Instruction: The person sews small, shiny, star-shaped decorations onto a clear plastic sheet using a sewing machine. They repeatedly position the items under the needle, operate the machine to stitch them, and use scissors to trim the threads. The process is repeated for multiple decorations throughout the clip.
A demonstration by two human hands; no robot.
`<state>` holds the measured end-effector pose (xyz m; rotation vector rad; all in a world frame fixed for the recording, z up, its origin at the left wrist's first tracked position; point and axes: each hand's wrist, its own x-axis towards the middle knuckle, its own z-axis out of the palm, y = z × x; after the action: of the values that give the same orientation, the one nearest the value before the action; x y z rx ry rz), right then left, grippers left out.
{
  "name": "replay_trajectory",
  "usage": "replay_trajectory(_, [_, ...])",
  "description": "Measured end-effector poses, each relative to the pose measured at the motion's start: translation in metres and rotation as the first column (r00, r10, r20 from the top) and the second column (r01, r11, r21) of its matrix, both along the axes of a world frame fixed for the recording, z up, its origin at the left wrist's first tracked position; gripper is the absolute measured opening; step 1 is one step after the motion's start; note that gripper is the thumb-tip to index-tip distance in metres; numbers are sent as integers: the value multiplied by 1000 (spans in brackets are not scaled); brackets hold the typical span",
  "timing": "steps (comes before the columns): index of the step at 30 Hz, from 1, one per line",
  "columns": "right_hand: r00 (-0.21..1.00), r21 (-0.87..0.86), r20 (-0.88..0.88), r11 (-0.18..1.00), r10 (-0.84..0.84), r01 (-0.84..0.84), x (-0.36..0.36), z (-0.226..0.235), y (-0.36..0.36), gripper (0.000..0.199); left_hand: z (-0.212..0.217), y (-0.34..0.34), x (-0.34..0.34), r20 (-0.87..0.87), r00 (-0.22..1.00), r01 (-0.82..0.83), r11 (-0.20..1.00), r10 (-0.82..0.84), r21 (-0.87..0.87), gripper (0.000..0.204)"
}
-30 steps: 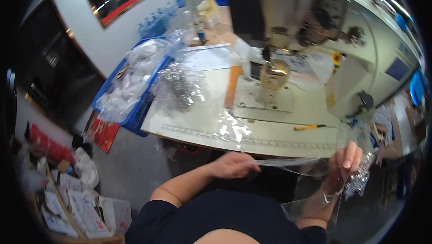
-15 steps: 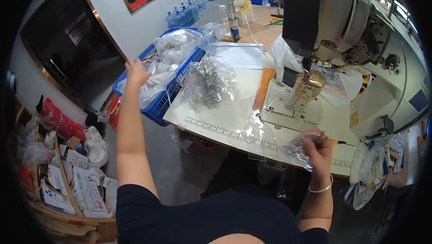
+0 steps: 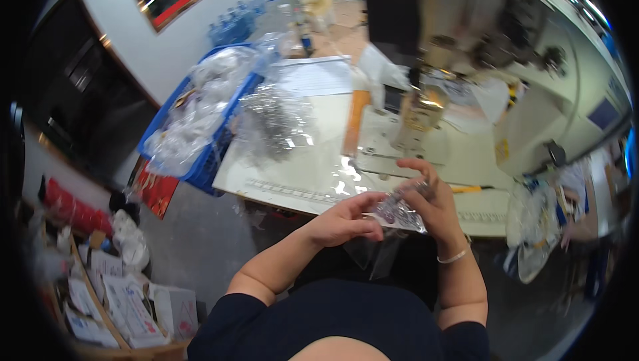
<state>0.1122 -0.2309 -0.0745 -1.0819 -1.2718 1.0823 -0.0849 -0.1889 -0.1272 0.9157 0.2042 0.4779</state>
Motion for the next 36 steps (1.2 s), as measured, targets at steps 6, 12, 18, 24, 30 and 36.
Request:
replay_trajectory(6, [995, -7, -39, 995, -95, 95, 39, -24, 0, 18, -21, 0, -22, -73, 900, -431, 846, 431, -315, 30])
replay_trajectory(12, [850, 107, 366, 924, -380, 367, 52, -48, 16, 17, 29, 7, -20, 370, 717, -597, 794, 591, -111, 23])
replay_trajectory(18, [894, -70, 253, 915, -370, 398, 10, -45, 33, 20, 22, -2, 49, -2, 938, -345, 937, 346, -58, 17])
replay_trajectory(24, [827, -344, -536, 938, -170, -30, 7, -66, 23, 24, -2, 0, 54, -186, 770, -569, 789, 610, 233, 14])
replay_trajectory(30, [647, -398, -722, 912, -244, -100, -4, -59, 13, 24, -4, -5, 50, -166, 722, -625, 736, 672, 260, 11])
replay_trajectory(36, [729, -369, -619, 928, -291, 58, -4, -63, 10, 26, -7, 0, 51, -207, 705, -622, 731, 679, 280, 9])
